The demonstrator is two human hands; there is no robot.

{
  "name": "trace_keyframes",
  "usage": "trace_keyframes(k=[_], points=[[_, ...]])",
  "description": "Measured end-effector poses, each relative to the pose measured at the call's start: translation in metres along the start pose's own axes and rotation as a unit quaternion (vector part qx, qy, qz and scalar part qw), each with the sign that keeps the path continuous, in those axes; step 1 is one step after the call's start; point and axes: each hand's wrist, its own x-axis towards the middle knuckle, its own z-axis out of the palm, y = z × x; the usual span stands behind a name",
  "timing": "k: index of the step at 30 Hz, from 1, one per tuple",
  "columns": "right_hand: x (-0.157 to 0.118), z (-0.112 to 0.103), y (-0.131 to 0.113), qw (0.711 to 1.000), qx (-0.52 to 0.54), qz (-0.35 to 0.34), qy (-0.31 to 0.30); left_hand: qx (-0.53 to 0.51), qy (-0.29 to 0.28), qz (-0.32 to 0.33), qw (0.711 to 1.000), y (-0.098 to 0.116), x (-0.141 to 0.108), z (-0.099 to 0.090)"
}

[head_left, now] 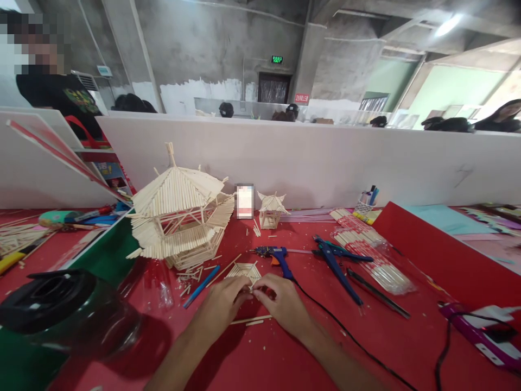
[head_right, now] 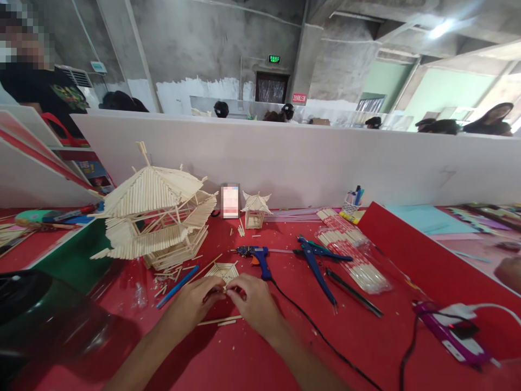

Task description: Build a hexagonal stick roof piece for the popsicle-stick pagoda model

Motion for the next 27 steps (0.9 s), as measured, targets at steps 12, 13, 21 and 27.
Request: trace_keyframes(k=[12, 13, 21, 27], points=[[0.002, -0.006, 0.012, 0.998, -0.057, 0.022, -0.017, 0.065, -0.002, -0.044, 0.997, -0.02, 0.002, -0.032], [0.002, -0.006, 0.012, 0.998, -0.062, 0.023, -0.024, 0.074, -0.007, -0.053, 0.996, -0.022, 0.002, -0.033], [0.001, 0.004, 0.013, 0.995, -0.092, 0.005, -0.022, 0.05, -0.052, -0.075, 0.995, -0.029, 0.002, -0.026], [0.0, 0.007, 0.015, 0.997, -0.074, 0.015, -0.013, 0.021, -0.047, -0.082, 0.995, -0.025, 0.002, -0.027]])
